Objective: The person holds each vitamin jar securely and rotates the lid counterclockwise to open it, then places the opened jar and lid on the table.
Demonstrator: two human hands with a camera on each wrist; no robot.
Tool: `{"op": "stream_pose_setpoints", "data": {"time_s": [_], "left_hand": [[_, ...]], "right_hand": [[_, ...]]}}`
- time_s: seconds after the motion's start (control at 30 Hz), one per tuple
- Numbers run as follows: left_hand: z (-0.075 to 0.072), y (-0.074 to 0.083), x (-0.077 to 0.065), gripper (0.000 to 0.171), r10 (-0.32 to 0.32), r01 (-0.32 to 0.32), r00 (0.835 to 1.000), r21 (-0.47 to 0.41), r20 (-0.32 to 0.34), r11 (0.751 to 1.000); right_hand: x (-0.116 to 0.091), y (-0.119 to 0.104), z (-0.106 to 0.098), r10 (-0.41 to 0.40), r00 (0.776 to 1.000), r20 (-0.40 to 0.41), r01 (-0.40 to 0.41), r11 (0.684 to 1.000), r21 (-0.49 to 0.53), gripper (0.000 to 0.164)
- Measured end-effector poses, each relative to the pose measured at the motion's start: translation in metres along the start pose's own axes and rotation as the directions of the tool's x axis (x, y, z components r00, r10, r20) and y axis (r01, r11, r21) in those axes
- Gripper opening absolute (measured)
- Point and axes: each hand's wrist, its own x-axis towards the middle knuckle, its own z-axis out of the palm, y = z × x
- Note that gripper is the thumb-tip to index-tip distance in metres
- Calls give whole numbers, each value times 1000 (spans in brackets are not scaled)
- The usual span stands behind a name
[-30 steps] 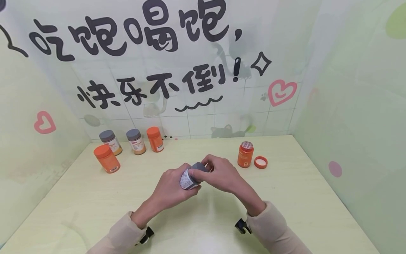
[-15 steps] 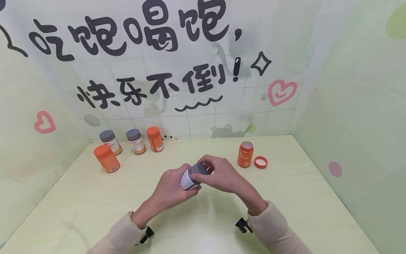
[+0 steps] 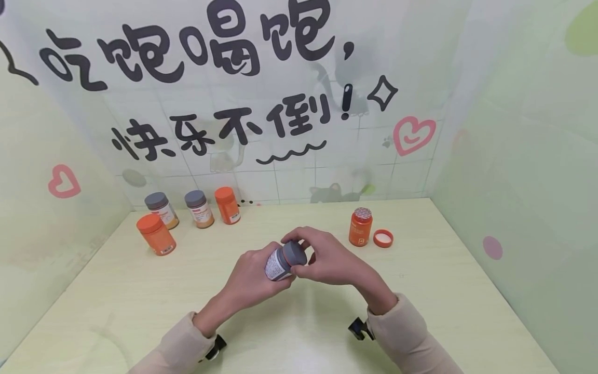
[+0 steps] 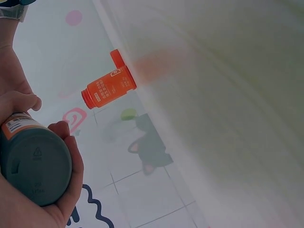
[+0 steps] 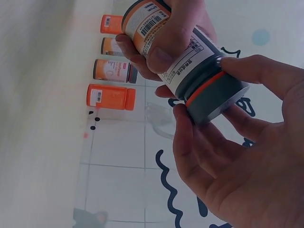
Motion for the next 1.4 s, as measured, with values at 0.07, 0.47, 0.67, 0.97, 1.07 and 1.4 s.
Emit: {"op": "stream_pose_setpoints", "data": {"time_s": [0.07,0.47,0.67,0.97,1.07,1.4], "left_hand": [[0,0,0,41,0,0,1000,-2,-4,1000],[2,-3,0,40,-9,8,1000,-16,-7,1000],[1,-5,0,42,-37,37,999,-52,2,998],[-1,-11,9,43,-129,128,992,-195,8,972],[-2,-13,15,45,-156,152,988,-263,3,953],[3,-17,42,56,-311,296,949,-494,53,818]], "right_hand": [[0,0,0,-19,1000,-1,19,1000,1,45],[0,3,-1,-65,997,-28,66,998,15,47],[-1,4,-7,-51,998,-46,52,999,12,48],[-4,5,-23,-7,995,-101,8,1000,5,50],[-5,8,-28,10,992,-122,-8,1000,16,51],[-7,21,-47,48,977,-209,-42,999,31,49]]}}
